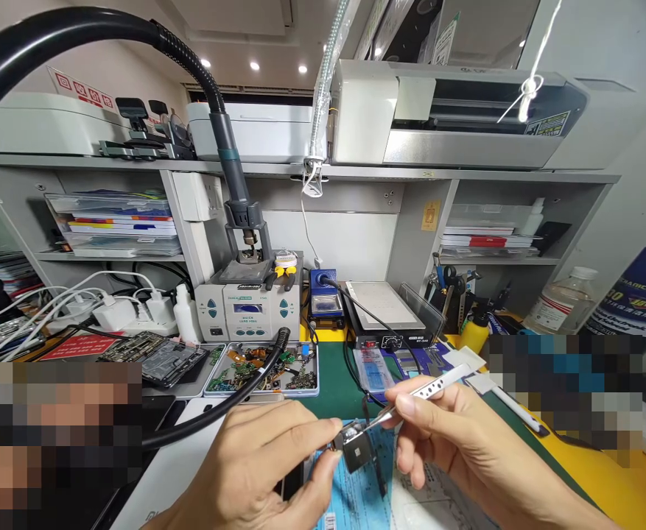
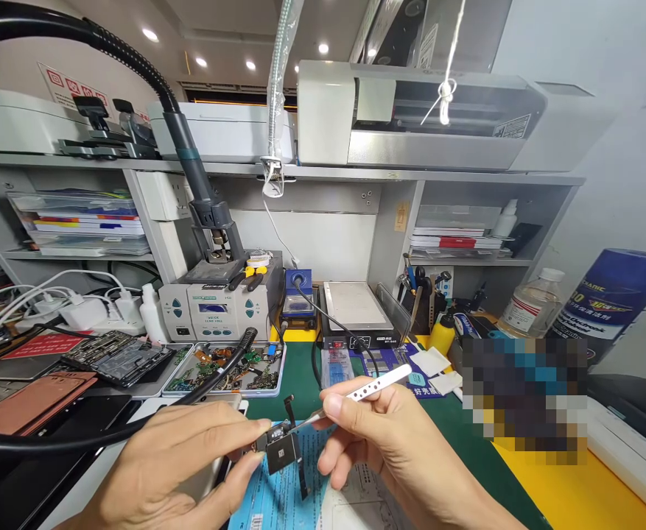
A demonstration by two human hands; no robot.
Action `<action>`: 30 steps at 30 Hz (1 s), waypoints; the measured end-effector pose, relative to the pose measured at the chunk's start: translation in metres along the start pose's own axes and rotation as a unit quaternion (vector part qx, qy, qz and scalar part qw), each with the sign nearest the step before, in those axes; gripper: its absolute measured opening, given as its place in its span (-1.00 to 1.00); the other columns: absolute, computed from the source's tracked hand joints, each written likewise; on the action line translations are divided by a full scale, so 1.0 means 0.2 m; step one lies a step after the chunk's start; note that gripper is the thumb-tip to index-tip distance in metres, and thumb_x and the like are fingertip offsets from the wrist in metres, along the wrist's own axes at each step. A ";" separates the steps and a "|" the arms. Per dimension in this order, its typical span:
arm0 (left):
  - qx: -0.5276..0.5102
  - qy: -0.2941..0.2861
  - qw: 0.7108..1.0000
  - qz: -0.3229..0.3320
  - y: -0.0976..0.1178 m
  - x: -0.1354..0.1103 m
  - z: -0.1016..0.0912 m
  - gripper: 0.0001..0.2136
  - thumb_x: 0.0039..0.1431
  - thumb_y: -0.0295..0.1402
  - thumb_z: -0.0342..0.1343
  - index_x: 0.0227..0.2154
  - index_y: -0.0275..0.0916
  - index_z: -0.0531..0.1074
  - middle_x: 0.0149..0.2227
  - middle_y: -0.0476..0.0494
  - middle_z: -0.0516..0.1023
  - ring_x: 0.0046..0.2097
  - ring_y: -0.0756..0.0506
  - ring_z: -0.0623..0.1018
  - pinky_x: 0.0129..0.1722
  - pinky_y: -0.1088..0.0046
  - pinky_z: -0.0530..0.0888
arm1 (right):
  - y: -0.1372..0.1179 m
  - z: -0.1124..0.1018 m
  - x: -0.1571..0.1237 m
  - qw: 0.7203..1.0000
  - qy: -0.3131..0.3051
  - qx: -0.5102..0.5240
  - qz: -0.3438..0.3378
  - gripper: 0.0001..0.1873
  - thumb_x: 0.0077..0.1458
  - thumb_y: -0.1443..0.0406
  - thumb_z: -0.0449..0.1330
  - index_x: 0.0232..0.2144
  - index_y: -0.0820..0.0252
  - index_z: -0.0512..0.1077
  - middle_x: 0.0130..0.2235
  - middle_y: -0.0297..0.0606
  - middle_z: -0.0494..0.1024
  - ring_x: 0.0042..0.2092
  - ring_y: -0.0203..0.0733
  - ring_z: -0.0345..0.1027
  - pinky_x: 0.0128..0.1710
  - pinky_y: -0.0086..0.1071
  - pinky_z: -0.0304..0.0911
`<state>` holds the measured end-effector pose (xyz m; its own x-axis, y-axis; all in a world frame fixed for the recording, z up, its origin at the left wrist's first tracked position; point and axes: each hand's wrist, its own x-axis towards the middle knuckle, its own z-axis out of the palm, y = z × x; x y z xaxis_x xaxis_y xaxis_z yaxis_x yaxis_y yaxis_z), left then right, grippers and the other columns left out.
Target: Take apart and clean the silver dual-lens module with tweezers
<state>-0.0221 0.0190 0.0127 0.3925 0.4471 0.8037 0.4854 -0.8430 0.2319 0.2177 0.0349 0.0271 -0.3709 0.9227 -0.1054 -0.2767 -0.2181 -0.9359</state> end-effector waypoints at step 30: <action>-0.017 -0.013 1.000 0.004 -0.02 0.01 0.02 -0.77 0.12 -0.61 0.19 -0.15 -0.32 0.56 -0.40 -0.11 0.61 -0.42 -0.03 0.55 -0.41 0.42 0.48 | 0.01 0.02 0.00 1.000 0.012 0.018 0.000 -0.75 0.17 0.25 0.35 -0.40 0.40 0.57 -0.54 -0.14 0.63 -0.58 -0.33 0.47 -0.53 -0.53 0.37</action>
<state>-0.0214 0.0244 0.0106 0.4164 0.4482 0.7910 0.4557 -0.8558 0.2450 0.2135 0.0340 0.0261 -0.3496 0.9300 -0.1138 -0.3078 -0.2287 -0.9236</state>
